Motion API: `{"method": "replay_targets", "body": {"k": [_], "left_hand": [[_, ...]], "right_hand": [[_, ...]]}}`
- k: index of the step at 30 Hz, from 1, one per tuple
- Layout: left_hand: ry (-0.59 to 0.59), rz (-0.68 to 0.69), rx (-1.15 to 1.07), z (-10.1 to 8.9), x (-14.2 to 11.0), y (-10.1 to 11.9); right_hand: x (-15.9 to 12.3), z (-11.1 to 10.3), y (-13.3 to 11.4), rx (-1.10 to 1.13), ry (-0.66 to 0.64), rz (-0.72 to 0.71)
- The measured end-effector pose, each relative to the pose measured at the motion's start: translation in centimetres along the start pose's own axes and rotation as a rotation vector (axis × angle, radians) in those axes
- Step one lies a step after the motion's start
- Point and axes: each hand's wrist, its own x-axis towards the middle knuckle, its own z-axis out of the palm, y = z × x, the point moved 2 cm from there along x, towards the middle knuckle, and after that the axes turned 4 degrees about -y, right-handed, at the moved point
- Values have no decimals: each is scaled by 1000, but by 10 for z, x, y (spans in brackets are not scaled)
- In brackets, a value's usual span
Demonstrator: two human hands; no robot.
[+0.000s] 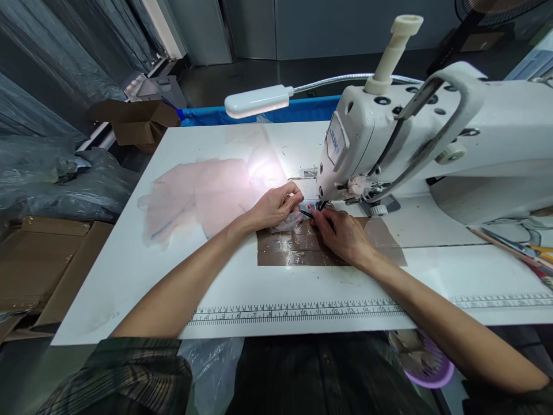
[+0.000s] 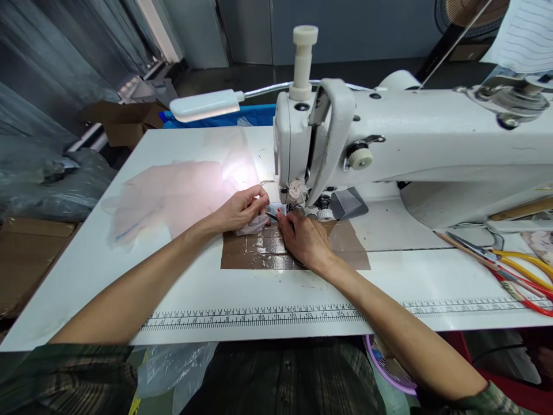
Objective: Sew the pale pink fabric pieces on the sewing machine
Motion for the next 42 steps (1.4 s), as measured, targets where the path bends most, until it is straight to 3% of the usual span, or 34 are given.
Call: {"method": "replay_targets", "body": {"k": [4,8,13,16,19,22,25,30,36,42], "left_hand": [[15,14,-37,2,0,0],[61,21,-11,0,-2,0],[107,24,418,-5,-14,18],[57,69,653,5,-24,40],[-47,26,695,21,-34,53],[-45,-112,521,32,-42,52],[107,-258,135,33,-43,39],[352,-227,-257,28,-34,18],[378,-184,-429,34,-34,12],[396,-92,-326,39,-40,5]], "right_hand": [[-1,0,0,3,6,4],[-4,-1,6,201,24,-36],[-7,-5,9,364,41,-38],[-10,-9,7,359,93,-14],[-11,-13,8,338,99,26],[-12,-16,10,320,65,43],[-12,-16,10,320,43,23],[-12,-13,8,325,17,17],[-9,-12,6,476,-33,41],[-6,-12,4,526,-92,72]]}}
